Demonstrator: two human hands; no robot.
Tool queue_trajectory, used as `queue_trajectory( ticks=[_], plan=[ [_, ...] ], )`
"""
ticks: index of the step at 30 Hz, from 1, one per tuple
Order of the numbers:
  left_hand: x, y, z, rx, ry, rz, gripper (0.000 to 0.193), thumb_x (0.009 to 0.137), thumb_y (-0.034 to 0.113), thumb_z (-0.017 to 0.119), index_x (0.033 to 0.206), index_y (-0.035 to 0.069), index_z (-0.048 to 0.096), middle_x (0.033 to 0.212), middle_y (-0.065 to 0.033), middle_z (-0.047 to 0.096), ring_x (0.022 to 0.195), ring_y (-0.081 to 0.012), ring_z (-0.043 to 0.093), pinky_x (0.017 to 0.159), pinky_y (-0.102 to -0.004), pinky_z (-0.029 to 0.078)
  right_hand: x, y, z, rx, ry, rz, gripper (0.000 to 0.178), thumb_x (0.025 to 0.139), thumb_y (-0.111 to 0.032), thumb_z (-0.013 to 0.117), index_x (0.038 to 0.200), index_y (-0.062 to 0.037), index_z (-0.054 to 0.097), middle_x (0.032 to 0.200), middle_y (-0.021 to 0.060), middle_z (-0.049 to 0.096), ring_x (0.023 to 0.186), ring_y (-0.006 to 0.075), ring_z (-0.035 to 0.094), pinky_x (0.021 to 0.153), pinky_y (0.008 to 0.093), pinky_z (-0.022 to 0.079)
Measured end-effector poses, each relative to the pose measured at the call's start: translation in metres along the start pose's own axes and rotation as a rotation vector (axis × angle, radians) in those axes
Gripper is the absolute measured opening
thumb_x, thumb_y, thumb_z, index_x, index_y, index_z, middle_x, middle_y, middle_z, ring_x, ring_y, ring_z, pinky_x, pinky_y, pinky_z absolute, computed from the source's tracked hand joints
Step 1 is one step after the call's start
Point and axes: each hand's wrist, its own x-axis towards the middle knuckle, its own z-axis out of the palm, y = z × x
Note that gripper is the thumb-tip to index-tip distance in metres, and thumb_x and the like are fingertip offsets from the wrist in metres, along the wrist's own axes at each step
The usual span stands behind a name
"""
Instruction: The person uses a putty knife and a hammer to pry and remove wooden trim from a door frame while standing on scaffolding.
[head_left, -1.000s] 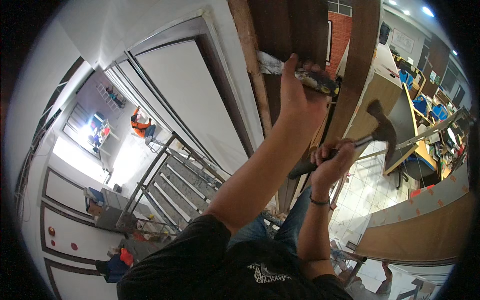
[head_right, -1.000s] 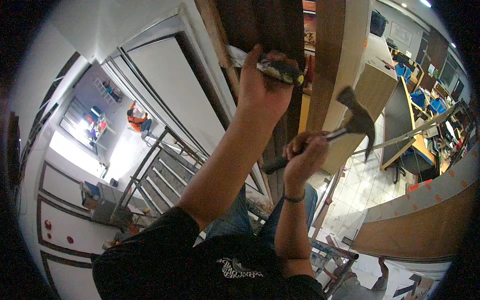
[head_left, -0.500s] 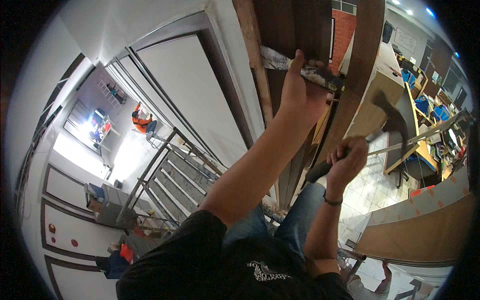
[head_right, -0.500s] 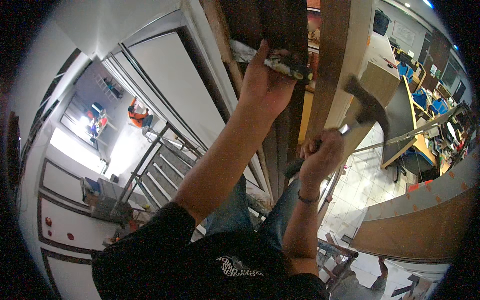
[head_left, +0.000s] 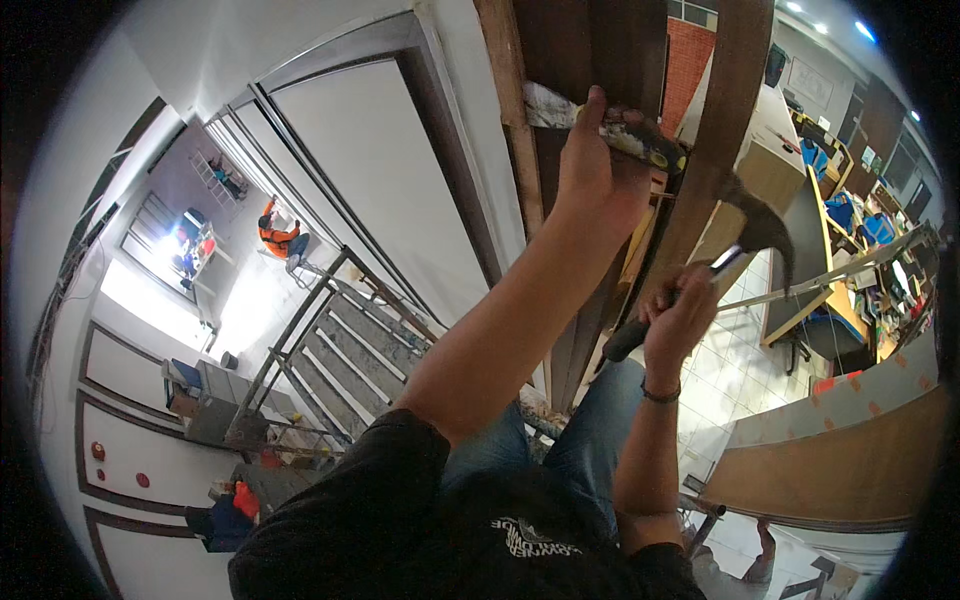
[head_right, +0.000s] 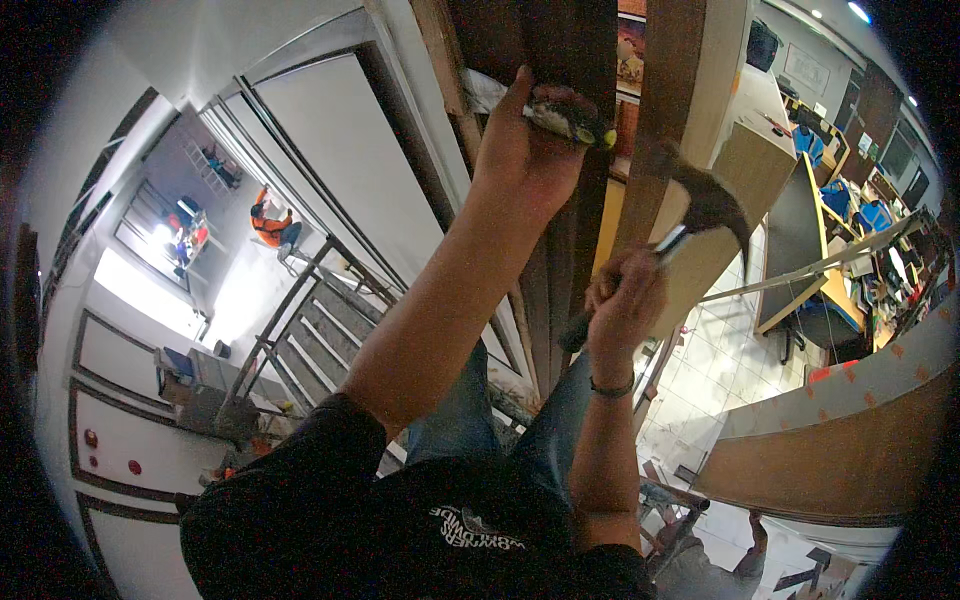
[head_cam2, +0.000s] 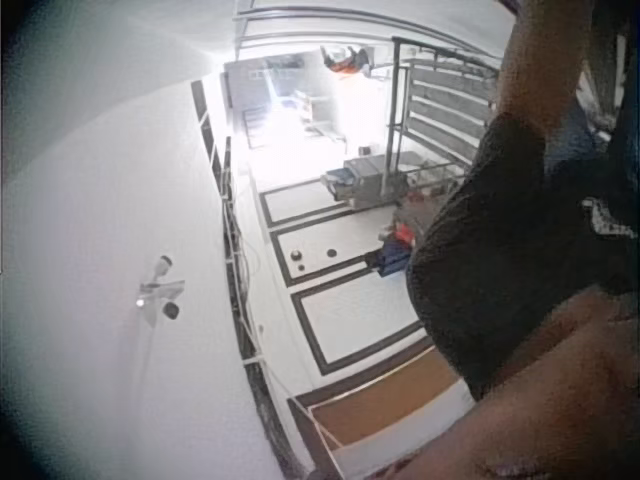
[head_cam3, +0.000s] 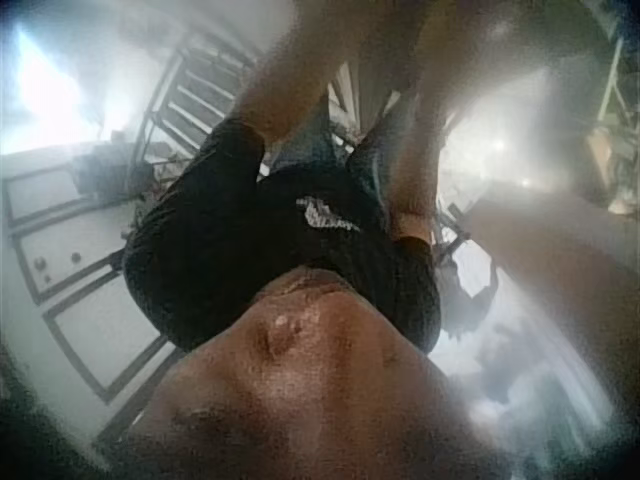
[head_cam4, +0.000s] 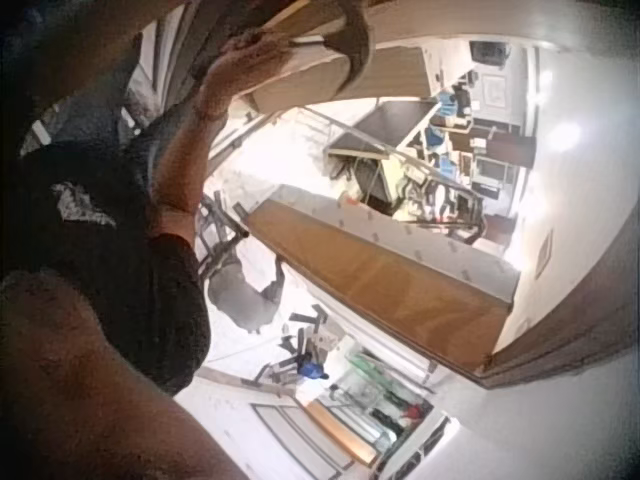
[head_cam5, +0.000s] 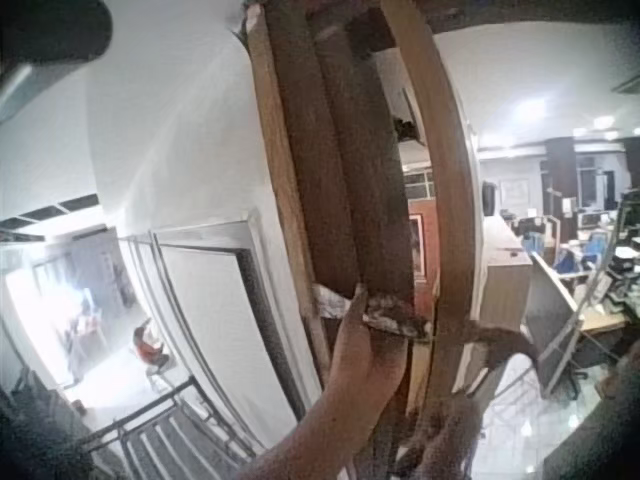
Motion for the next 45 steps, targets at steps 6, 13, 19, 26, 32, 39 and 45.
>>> queue_trajectory(
  ticks=[6, 13, 19, 26, 32, 39, 45],
  plan=[
    [-0.018, 0.019, -0.009, -0.041, -0.130, -0.018, 0.015, 0.097, 0.021, 0.051, 0.090, 0.008, 0.050, 0.071, -0.0044, 0.055, 0.068, -0.0213, 0.056, 0.072, -0.0374, 0.049, -0.002, -0.011, -0.018, 0.256, 0.068, 0.046, 0.038, 0.098, -0.047, 0.038, 0.080, -0.0141, 0.036, 0.055, -0.0005, 0.035, 0.040, 0.0083, 0.033, 0.034, 0.0245, 0.029],
    [-0.054, 0.057, -0.048, 0.183, -0.002, -0.133, 0.015, 0.096, 0.022, 0.054, 0.087, 0.011, 0.049, 0.064, 0.0002, 0.047, 0.060, -0.0134, 0.050, 0.062, -0.0320, 0.045, -0.017, 0.016, -0.031, 0.180, 0.052, 0.048, 0.038, 0.098, -0.048, 0.038, 0.080, -0.0139, 0.036, 0.055, -0.0019, 0.034, 0.038, 0.0061, 0.030, 0.034, 0.0222, 0.028],
    [-0.046, 0.031, -0.049, 0.271, -0.001, -0.118, 0.018, 0.096, 0.025, 0.055, 0.086, 0.012, 0.047, 0.066, 0.0016, 0.045, 0.059, -0.0104, 0.047, 0.061, -0.0298, 0.042, -0.031, 0.031, -0.039, 0.209, 0.059, 0.139, 0.036, 0.099, -0.044, 0.039, 0.082, -0.0128, 0.036, 0.055, -0.0011, 0.035, 0.038, 0.0059, 0.030, 0.033, 0.0214, 0.027],
    [-0.087, 0.009, -0.040, 0.310, -0.197, -0.264, 0.021, 0.096, 0.028, 0.055, 0.087, 0.012, 0.044, 0.071, 0.0008, 0.045, 0.064, -0.0124, 0.047, 0.065, -0.0313, 0.043, -0.027, 0.033, -0.043, 0.192, 0.021, 0.127, 0.035, 0.099, -0.043, 0.039, 0.081, -0.0130, 0.036, 0.056, -0.0010, 0.036, 0.038, 0.0058, 0.031, 0.033, 0.0210, 0.027],
    [-0.043, 0.010, -0.028, 0.341, -0.130, -0.069, 0.022, 0.095, 0.030, 0.055, 0.090, 0.012, 0.044, 0.073, 0.0007, 0.047, 0.067, -0.0134, 0.049, 0.068, -0.0347, 0.045, -0.030, 0.044, -0.050, 0.288, -0.009, 0.122, 0.036, 0.100, -0.043, 0.038, 0.081, -0.0127, 0.036, 0.055, -0.0009, 0.036, 0.037, 0.0064, 0.030, 0.033, 0.0213, 0.027],
    [-0.030, 0.005, -0.016, 0.238, -0.104, -0.018, 0.022, 0.096, 0.030, 0.054, 0.093, 0.010, 0.047, 0.074, -0.0002, 0.048, 0.069, -0.0146, 0.051, 0.070, -0.0359, 0.047, -0.029, 0.070, -0.072, 0.423, -0.207, 0.102, 0.042, 0.093, -0.051, 0.049, 0.086, -0.0107, 0.040, 0.062, 0.0027, 0.041, 0.041, 0.0113, 0.038, 0.034, 0.0288, 0.034],
    [-0.017, 0.001, -0.020, 0.206, -0.096, 0.032, 0.023, 0.096, 0.030, 0.052, 0.091, 0.008, 0.049, 0.074, -0.0021, 0.050, 0.071, -0.0173, 0.054, 0.073, -0.0371, 0.048, -0.032, 0.053, -0.060, 0.323, -0.072, 0.186, 0.041, 0.094, -0.050, 0.047, 0.084, -0.0114, 0.038, 0.061, 0.0004, 0.036, 0.040, 0.0100, 0.036, 0.034, 0.0263, 0.031]
  ],
)
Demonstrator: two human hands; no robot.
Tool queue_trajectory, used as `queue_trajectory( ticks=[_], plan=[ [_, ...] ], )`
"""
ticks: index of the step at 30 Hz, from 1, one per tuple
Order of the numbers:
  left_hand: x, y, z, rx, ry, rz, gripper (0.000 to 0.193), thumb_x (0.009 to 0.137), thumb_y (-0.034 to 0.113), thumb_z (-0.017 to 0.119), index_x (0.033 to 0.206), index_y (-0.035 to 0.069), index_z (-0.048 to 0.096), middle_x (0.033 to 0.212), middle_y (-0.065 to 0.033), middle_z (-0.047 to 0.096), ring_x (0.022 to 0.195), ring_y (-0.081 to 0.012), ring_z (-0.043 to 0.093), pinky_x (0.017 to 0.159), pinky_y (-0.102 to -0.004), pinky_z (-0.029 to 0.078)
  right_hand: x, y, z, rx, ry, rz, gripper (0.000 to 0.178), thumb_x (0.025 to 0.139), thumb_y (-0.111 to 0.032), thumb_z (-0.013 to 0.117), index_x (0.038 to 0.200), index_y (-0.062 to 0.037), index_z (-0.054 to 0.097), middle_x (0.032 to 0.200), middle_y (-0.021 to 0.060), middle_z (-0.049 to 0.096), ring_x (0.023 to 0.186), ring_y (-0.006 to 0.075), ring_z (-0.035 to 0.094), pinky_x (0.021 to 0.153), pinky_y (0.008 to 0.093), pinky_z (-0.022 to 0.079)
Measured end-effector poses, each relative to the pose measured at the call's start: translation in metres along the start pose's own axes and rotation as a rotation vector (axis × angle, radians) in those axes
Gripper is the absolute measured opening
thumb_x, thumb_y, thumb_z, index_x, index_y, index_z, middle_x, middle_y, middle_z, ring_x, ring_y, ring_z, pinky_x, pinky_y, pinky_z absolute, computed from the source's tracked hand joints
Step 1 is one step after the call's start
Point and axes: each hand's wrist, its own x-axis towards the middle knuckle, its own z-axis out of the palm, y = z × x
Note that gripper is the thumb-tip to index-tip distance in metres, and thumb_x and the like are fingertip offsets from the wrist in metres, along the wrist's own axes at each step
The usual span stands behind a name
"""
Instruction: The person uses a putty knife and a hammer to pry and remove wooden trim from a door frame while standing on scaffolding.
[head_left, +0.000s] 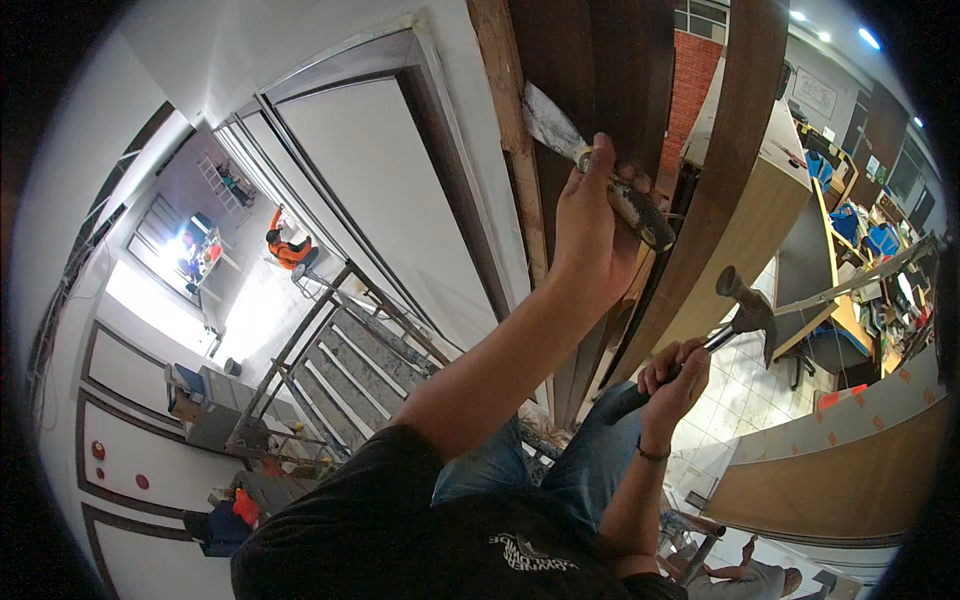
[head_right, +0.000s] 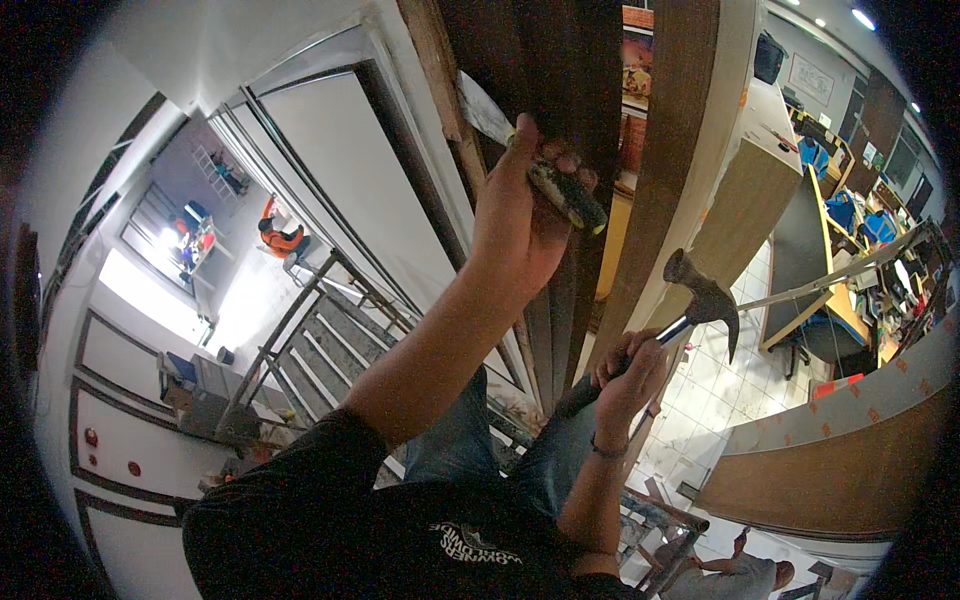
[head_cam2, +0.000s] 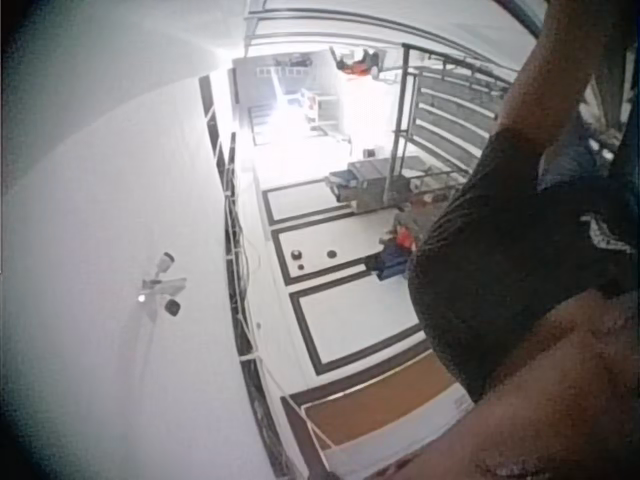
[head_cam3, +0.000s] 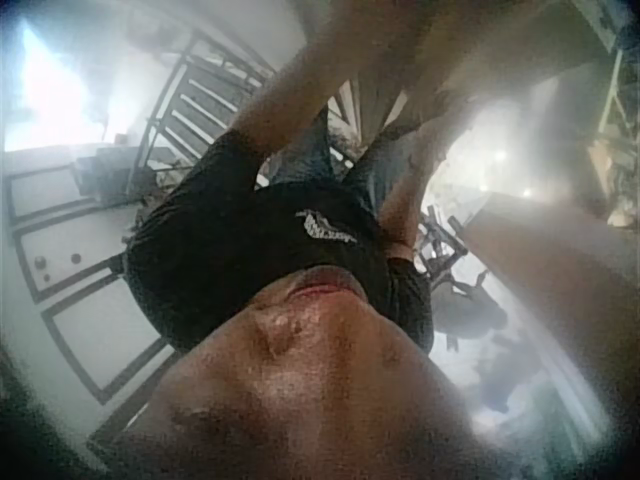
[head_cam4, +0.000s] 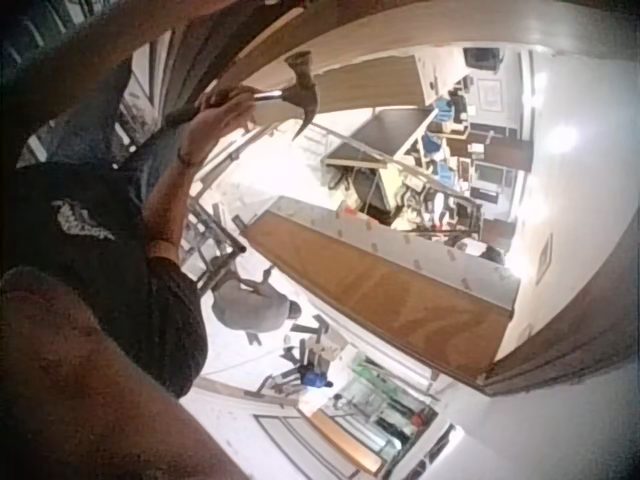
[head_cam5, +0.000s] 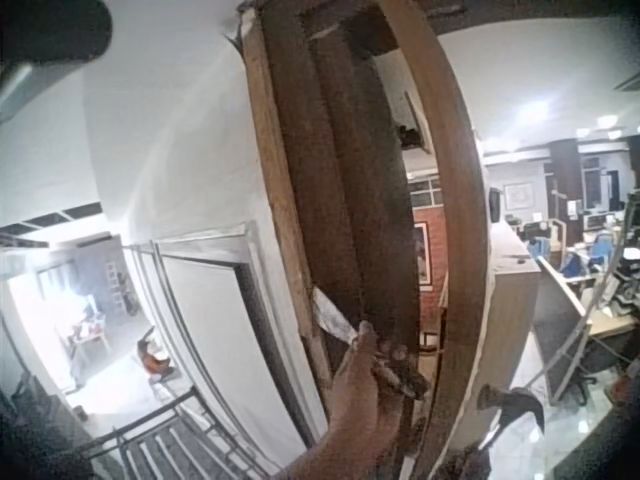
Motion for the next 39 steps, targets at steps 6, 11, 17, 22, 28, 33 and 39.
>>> queue_trajectory(
  ticks=[6, 11, 17, 22, 28, 33, 39],
  plan=[
    [0.014, -0.008, 0.008, -0.080, 0.089, 0.002, 0.025, 0.097, 0.032, 0.049, 0.092, 0.007, 0.050, 0.075, -0.0047, 0.053, 0.072, -0.0192, 0.055, 0.073, -0.0368, 0.048, 0.005, -0.016, 0.044, -0.095, 0.111, -0.066, 0.039, 0.098, -0.047, 0.040, 0.084, -0.0113, 0.037, 0.059, 0.0006, 0.037, 0.039, 0.0088, 0.033, 0.034, 0.0246, 0.030],
    [0.014, -0.007, 0.033, -0.224, 0.045, 0.036, 0.021, 0.099, 0.028, 0.048, 0.093, 0.008, 0.044, 0.078, -0.0037, 0.050, 0.069, -0.0172, 0.052, 0.069, -0.0367, 0.047, 0.021, -0.011, 0.085, -0.044, 0.159, -0.241, 0.039, 0.099, -0.045, 0.038, 0.081, -0.0099, 0.038, 0.056, 0.0011, 0.039, 0.039, 0.0087, 0.034, 0.034, 0.0239, 0.029],
    [0.015, -0.009, 0.036, -0.256, 0.023, 0.075, 0.021, 0.098, 0.027, 0.049, 0.091, 0.008, 0.044, 0.075, -0.0030, 0.049, 0.069, -0.0167, 0.052, 0.068, -0.0355, 0.046, 0.027, -0.022, 0.088, -0.028, 0.148, -0.239, 0.039, 0.099, -0.046, 0.038, 0.082, -0.0104, 0.039, 0.056, 0.0019, 0.040, 0.039, 0.0081, 0.036, 0.035, 0.0231, 0.029],
    [0.014, -0.011, 0.020, -0.188, 0.099, 0.068, 0.019, 0.097, 0.026, 0.049, 0.091, 0.008, 0.047, 0.072, -0.0035, 0.050, 0.069, -0.0189, 0.053, 0.072, -0.0367, 0.048, 0.026, -0.031, 0.085, -0.003, 0.187, -0.246, 0.039, 0.098, -0.047, 0.038, 0.081, -0.0124, 0.037, 0.055, 0.0004, 0.038, 0.039, 0.0079, 0.034, 0.033, 0.0236, 0.029],
    [0.015, -0.005, 0.019, -0.180, 0.118, 0.085, 0.017, 0.097, 0.024, 0.049, 0.091, 0.007, 0.047, 0.070, -0.0033, 0.049, 0.067, -0.0177, 0.052, 0.070, -0.0356, 0.048, 0.024, -0.023, 0.082, -0.020, 0.097, -0.207, 0.039, 0.098, -0.049, 0.039, 0.082, -0.0130, 0.038, 0.055, 0.0002, 0.038, 0.038, 0.0082, 0.034, 0.034, 0.0238, 0.029],
    [0.019, -0.006, 0.020, -0.238, 0.037, 0.047, 0.016, 0.097, 0.023, 0.048, 0.093, 0.007, 0.047, 0.070, -0.0034, 0.051, 0.069, -0.0180, 0.053, 0.070, -0.0357, 0.048, 0.028, -0.015, 0.088, 0.015, 0.058, -0.095, 0.037, 0.099, -0.045, 0.039, 0.082, -0.0118, 0.041, 0.056, 0.0007, 0.040, 0.039, 0.0087, 0.035, 0.036, 0.0244, 0.031],
    [0.029, -0.001, 0.020, -0.266, 0.068, 0.054, 0.015, 0.096, 0.022, 0.050, 0.092, 0.008, 0.047, 0.072, -0.0034, 0.051, 0.069, -0.0179, 0.053, 0.068, -0.0364, 0.047, 0.024, -0.016, 0.093, 0.003, 0.132, -0.239, 0.037, 0.100, -0.042, 0.038, 0.080, -0.0100, 0.042, 0.056, 0.0009, 0.041, 0.040, 0.0071, 0.036, 0.036, 0.0233, 0.031]
  ],
)
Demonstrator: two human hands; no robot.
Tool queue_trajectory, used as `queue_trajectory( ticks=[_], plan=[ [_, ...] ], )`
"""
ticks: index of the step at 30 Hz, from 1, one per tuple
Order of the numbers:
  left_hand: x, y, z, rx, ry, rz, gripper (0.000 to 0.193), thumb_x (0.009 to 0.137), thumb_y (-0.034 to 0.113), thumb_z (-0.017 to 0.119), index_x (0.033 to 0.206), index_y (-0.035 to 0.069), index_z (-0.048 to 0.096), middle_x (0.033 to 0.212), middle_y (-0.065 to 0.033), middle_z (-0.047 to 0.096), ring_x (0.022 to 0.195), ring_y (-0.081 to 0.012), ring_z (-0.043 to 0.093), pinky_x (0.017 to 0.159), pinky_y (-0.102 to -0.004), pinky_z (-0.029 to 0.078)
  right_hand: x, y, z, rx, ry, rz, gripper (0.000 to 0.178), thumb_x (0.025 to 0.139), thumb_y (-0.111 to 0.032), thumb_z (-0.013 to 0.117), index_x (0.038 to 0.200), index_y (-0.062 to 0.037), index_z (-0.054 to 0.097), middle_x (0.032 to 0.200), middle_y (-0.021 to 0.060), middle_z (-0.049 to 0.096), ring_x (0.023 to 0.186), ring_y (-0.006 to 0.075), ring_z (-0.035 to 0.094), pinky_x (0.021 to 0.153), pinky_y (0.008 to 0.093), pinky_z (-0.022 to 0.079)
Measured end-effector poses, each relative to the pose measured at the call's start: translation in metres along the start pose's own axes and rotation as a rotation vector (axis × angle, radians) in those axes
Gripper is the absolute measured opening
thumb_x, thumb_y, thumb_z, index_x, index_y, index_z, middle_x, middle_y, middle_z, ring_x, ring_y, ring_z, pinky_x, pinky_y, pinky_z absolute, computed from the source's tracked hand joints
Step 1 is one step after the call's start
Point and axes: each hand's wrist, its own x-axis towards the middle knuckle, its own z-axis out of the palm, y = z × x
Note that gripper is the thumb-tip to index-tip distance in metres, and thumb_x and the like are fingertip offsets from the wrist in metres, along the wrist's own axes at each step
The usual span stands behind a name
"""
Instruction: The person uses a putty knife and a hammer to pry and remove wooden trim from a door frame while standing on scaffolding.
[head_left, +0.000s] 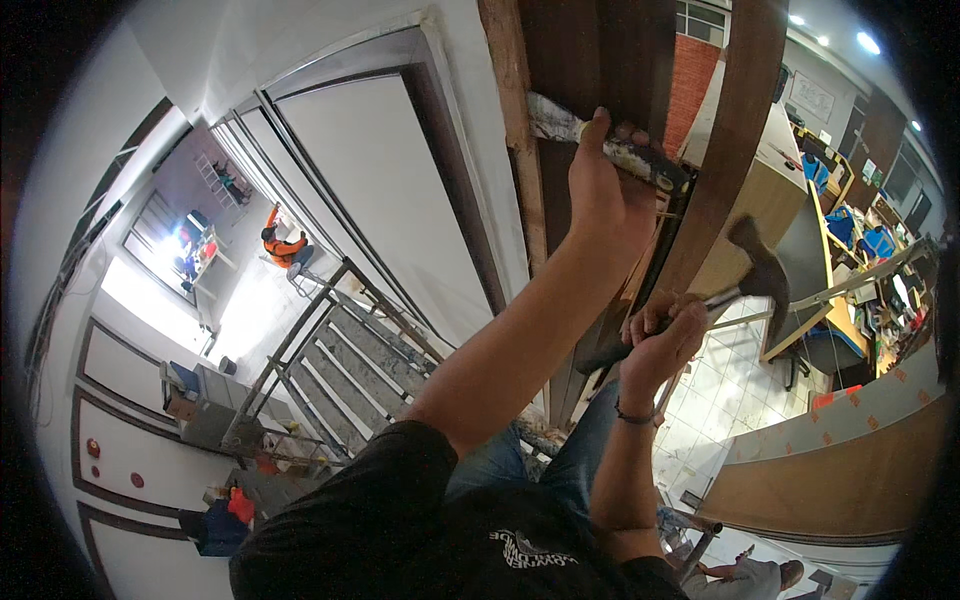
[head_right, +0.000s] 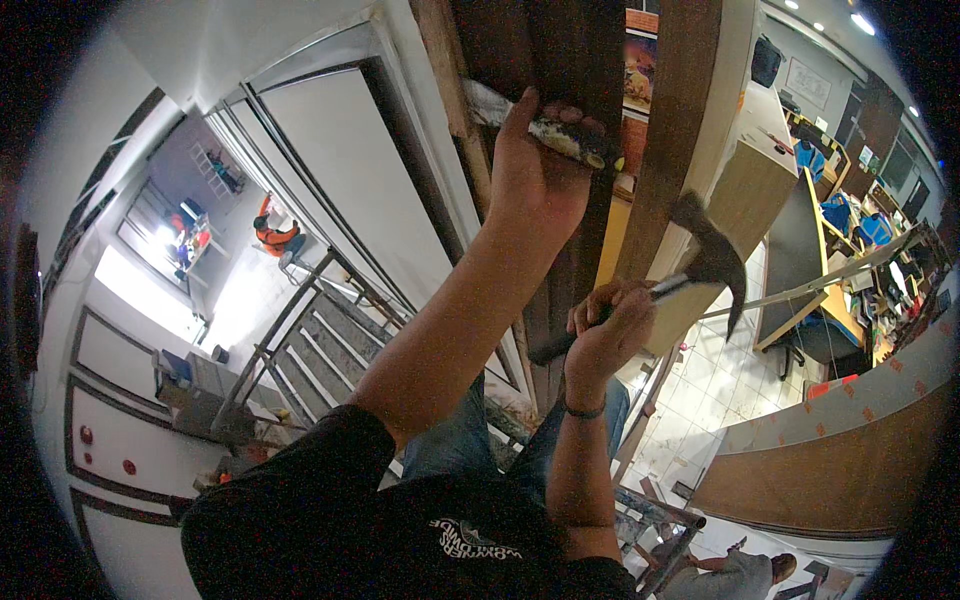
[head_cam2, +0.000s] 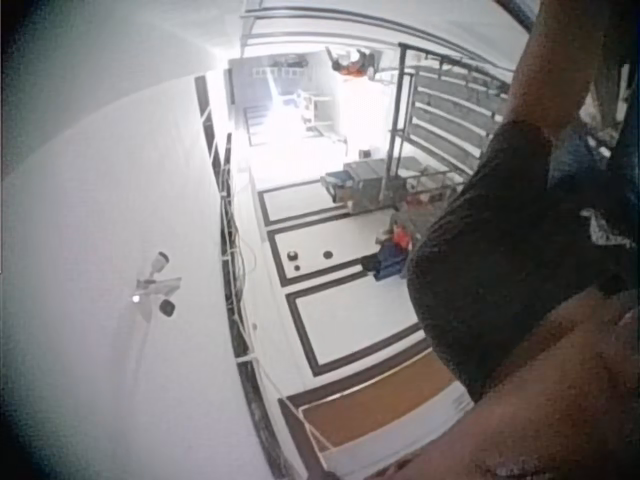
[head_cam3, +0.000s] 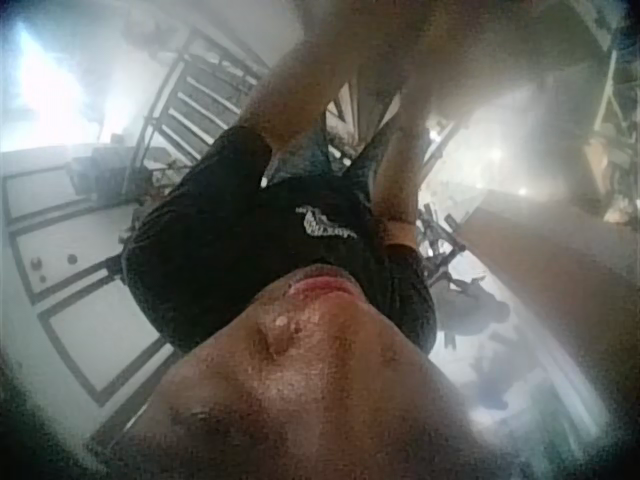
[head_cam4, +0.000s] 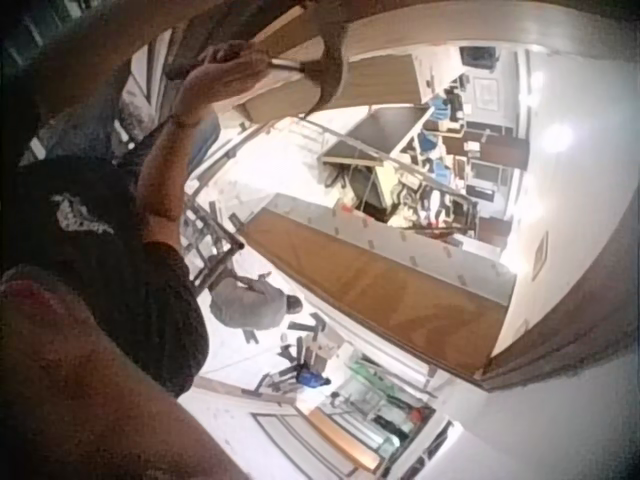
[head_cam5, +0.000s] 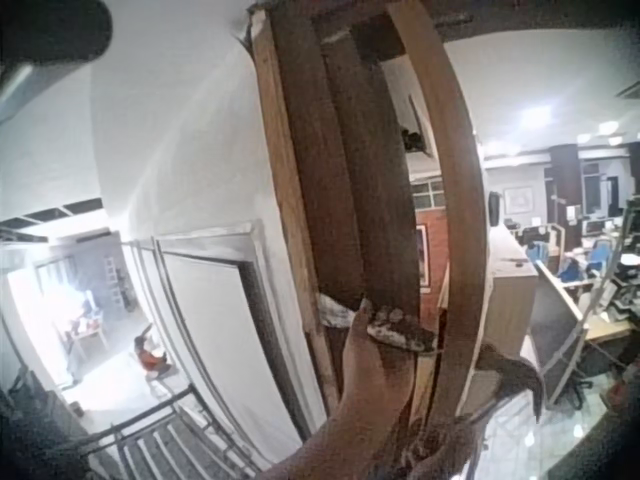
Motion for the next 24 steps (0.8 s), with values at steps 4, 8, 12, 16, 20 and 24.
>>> queue_trajectory(
  ticks=[4, 8, 12, 16, 20, 24],
  plan=[
    [0.004, 0.008, 0.001, 0.038, 0.036, -0.036, 0.018, 0.095, 0.023, 0.054, 0.088, 0.009, 0.046, 0.071, -0.0022, 0.049, 0.068, -0.0168, 0.052, 0.068, -0.0349, 0.046, 0.011, 0.002, -0.006, -0.223, -0.106, 0.232, 0.038, 0.100, -0.042, 0.038, 0.079, -0.0097, 0.042, 0.055, 0.0003, 0.041, 0.040, 0.0059, 0.035, 0.035, 0.0219, 0.030],
    [-0.002, 0.019, -0.002, -0.015, 0.032, -0.060, 0.019, 0.094, 0.023, 0.056, 0.085, 0.010, 0.046, 0.067, -0.0010, 0.048, 0.064, -0.0156, 0.050, 0.063, -0.0330, 0.046, 0.019, -0.009, -0.007, -0.276, -0.134, 0.120, 0.038, 0.100, -0.041, 0.036, 0.079, -0.0100, 0.041, 0.055, -0.0005, 0.039, 0.041, 0.0053, 0.033, 0.036, 0.0213, 0.030],
    [-0.012, 0.040, -0.018, -0.081, -0.001, -0.142, 0.020, 0.095, 0.021, 0.054, 0.079, 0.010, 0.047, 0.059, -0.0022, 0.049, 0.053, -0.0165, 0.051, 0.055, -0.0313, 0.049, 0.045, -0.004, -0.015, -0.344, -0.097, 0.044, 0.038, 0.100, -0.041, 0.036, 0.080, -0.0094, 0.040, 0.055, -0.0004, 0.040, 0.042, 0.0066, 0.036, 0.037, 0.0231, 0.031],
    [-0.020, 0.044, -0.001, -0.021, 0.035, -0.151, 0.023, 0.095, 0.018, 0.053, 0.075, 0.010, 0.047, 0.057, -0.0016, 0.047, 0.051, -0.0148, 0.048, 0.053, -0.0274, 0.047, 0.061, 0.005, -0.024, -0.537, -0.138, -0.043, 0.036, 0.100, -0.038, 0.037, 0.082, -0.0075, 0.043, 0.054, 0.0006, 0.043, 0.042, 0.0079, 0.040, 0.037, 0.0251, 0.032],
    [-0.031, 0.072, -0.010, -0.167, 0.010, -0.372, 0.022, 0.095, 0.016, 0.054, 0.075, 0.009, 0.047, 0.057, -0.0010, 0.046, 0.051, -0.0135, 0.048, 0.052, -0.0261, 0.045, 0.069, 0.023, -0.037, -0.742, -0.061, -0.209, 0.035, 0.100, -0.034, 0.039, 0.083, -0.0048, 0.046, 0.054, 0.0026, 0.046, 0.042, 0.0085, 0.044, 0.038, 0.0258, 0.033],
    [-0.035, 0.075, -0.008, 0.048, 0.008, -0.253, 0.020, 0.096, 0.018, 0.051, 0.079, 0.008, 0.047, 0.060, -0.0003, 0.046, 0.053, -0.0116, 0.048, 0.051, -0.0263, 0.046, 0.062, 0.030, -0.030, -0.630, -0.090, -0.177, 0.035, 0.098, -0.032, 0.041, 0.084, -0.0019, 0.048, 0.052, 0.0042, 0.048, 0.042, 0.0108, 0.049, 0.039, 0.0276, 0.035]
  ],
)
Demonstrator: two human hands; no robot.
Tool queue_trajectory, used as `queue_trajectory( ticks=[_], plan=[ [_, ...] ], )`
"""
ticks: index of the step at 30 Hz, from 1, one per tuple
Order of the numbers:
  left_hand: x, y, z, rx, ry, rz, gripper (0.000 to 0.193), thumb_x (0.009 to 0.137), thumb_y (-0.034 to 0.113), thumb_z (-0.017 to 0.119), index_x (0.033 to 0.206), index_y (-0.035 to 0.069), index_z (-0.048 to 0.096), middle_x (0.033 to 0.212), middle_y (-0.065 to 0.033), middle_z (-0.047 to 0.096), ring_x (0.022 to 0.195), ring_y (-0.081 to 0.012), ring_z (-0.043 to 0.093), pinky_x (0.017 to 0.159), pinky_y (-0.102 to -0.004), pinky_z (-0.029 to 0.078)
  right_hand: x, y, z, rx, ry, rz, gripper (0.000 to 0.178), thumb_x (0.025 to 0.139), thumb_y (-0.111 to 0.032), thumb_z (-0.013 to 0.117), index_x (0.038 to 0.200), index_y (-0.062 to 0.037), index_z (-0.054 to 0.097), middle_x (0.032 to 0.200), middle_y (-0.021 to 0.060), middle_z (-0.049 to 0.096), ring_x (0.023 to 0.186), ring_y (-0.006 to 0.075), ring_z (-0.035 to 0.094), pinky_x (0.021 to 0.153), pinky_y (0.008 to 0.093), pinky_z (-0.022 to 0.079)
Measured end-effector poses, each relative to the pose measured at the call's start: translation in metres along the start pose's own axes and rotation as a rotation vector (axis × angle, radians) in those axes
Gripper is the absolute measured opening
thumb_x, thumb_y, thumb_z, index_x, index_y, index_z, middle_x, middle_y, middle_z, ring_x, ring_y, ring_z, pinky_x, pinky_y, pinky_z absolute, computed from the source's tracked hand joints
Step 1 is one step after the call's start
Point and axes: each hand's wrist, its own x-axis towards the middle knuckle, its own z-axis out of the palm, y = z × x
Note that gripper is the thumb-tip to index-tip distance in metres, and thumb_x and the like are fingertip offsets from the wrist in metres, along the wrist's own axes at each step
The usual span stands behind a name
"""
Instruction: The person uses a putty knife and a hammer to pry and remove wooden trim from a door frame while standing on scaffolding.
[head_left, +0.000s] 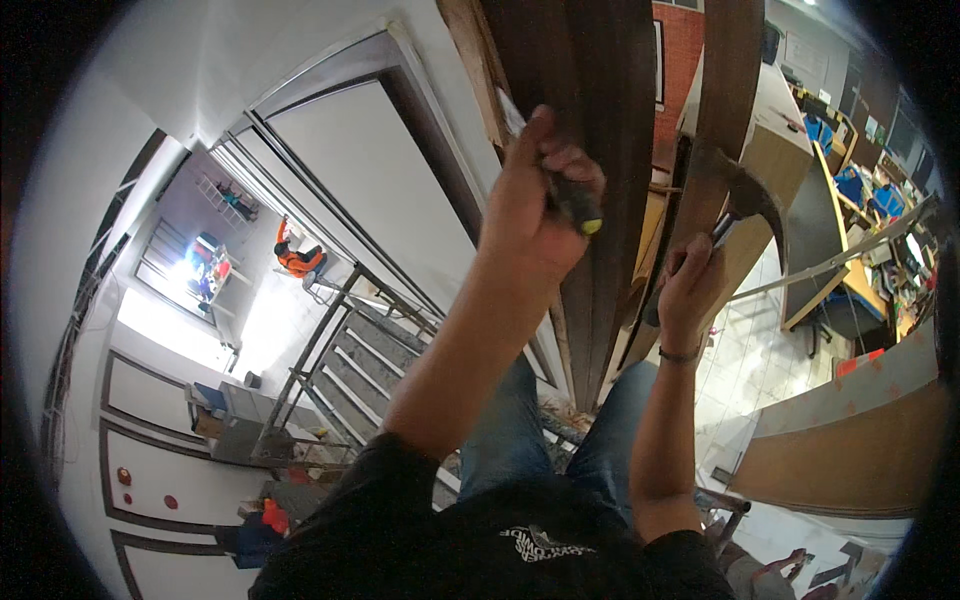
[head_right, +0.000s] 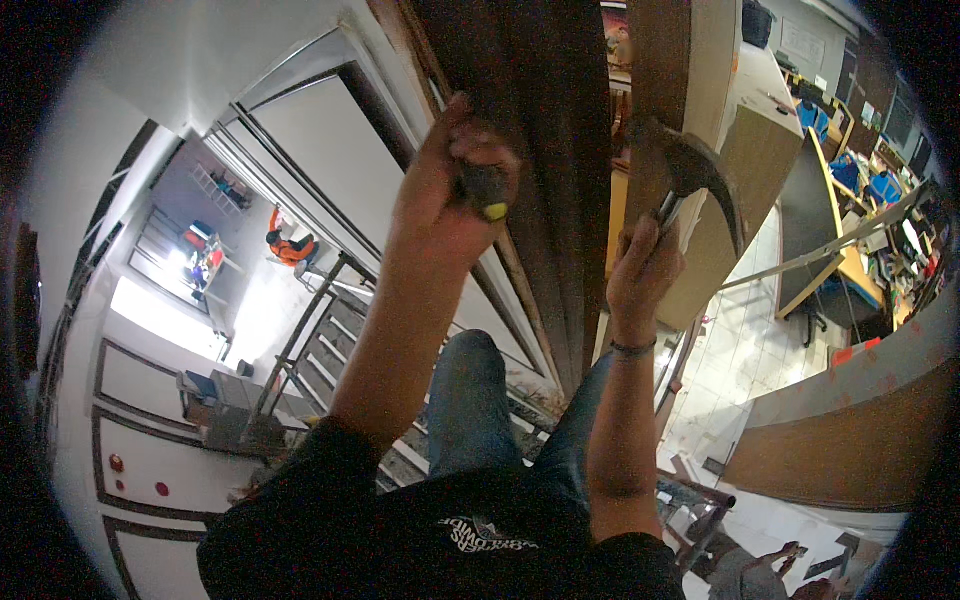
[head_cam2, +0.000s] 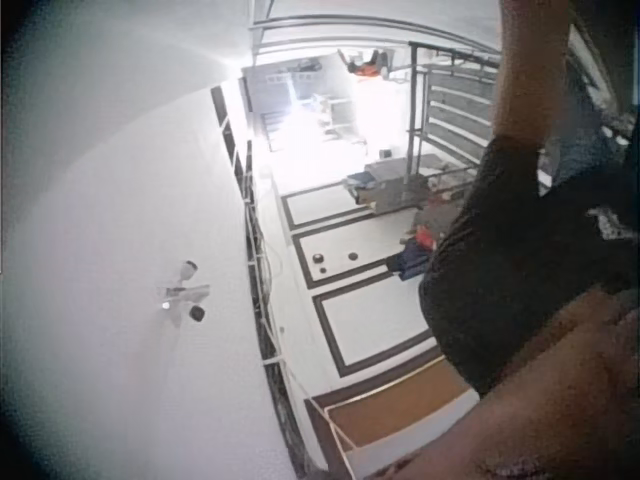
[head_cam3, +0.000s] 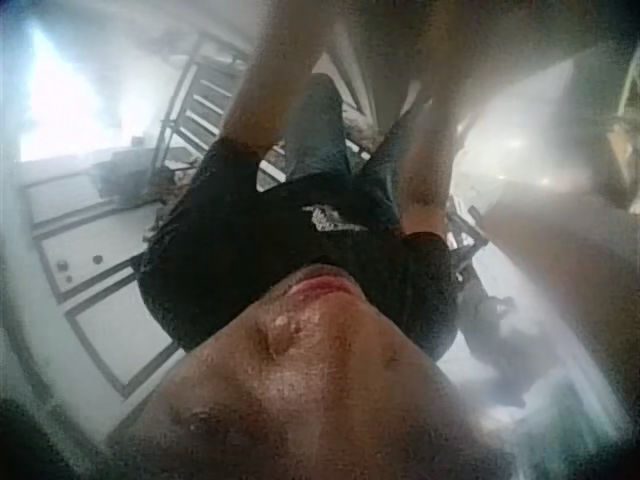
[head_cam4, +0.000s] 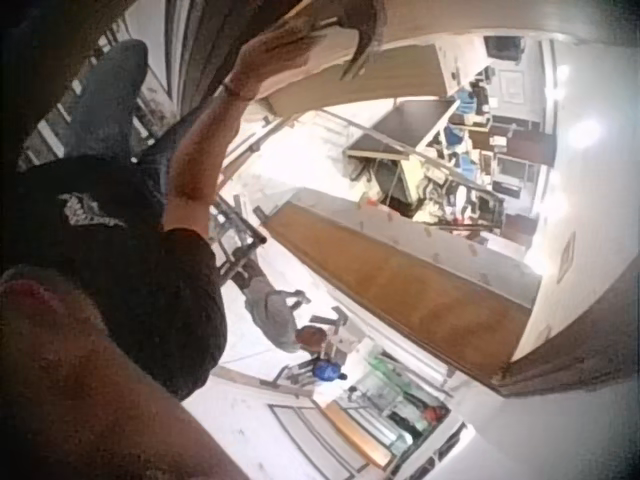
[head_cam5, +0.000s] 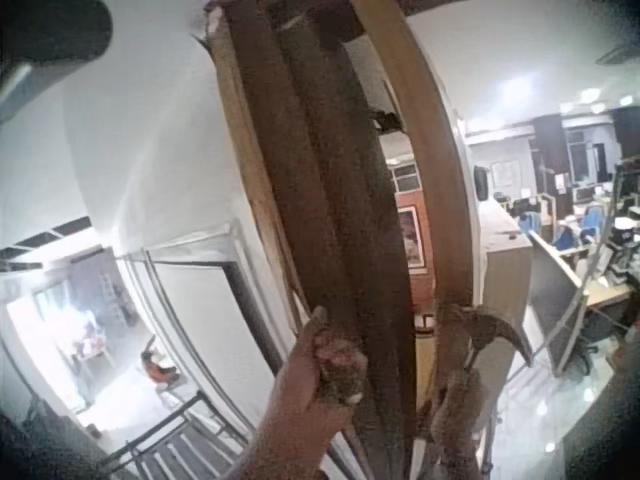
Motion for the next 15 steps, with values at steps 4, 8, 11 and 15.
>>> queue_trajectory(
  ticks=[4, 8, 11, 15],
  plan=[
    [-0.049, 0.056, 0.004, -0.459, -0.025, -0.519, 0.018, 0.097, 0.019, 0.049, 0.081, 0.010, 0.049, 0.063, 0.0023, 0.044, 0.053, -0.0081, 0.045, 0.049, -0.0225, 0.042, 0.001, 0.000, -0.004, -0.122, 0.042, -0.089, 0.036, 0.099, -0.033, 0.041, 0.083, -0.0022, 0.049, 0.051, 0.0034, 0.048, 0.041, 0.0105, 0.048, 0.038, 0.0267, 0.035],
    [-0.077, 0.085, 0.003, -0.143, -0.146, -0.091, 0.024, 0.100, 0.024, 0.044, 0.081, 0.010, 0.049, 0.065, 0.0021, 0.044, 0.050, -0.0073, 0.045, 0.046, -0.0219, 0.042, 0.001, -0.009, 0.021, -0.048, 0.169, -0.162, 0.042, 0.101, -0.033, 0.037, 0.067, -0.0069, 0.042, 0.051, 0.0012, 0.040, 0.041, 0.0077, 0.036, 0.037, 0.0253, 0.030],
    [-0.079, 0.062, -0.020, 0.468, -0.094, 0.221, 0.020, 0.097, 0.026, 0.050, 0.089, 0.008, 0.052, 0.067, 0.0021, 0.045, 0.047, -0.0066, 0.045, 0.039, -0.0225, 0.038, -0.007, 0.004, 0.012, 0.123, 0.146, -0.072, 0.042, 0.100, -0.034, 0.035, 0.069, -0.0060, 0.043, 0.052, 0.0025, 0.041, 0.041, 0.0084, 0.038, 0.038, 0.0248, 0.031],
    [-0.024, 0.041, -0.053, 1.236, 0.325, 0.782, 0.036, 0.082, 0.024, 0.073, 0.107, 0.004, 0.056, 0.081, -0.0015, 0.058, 0.046, -0.0054, 0.050, 0.037, -0.0219, 0.038, -0.007, 0.004, 0.003, 0.096, 0.101, -0.017, 0.045, 0.100, -0.037, 0.034, 0.069, -0.0062, 0.042, 0.053, 0.0027, 0.041, 0.042, 0.0086, 0.039, 0.038, 0.0248, 0.032]
  ],
)
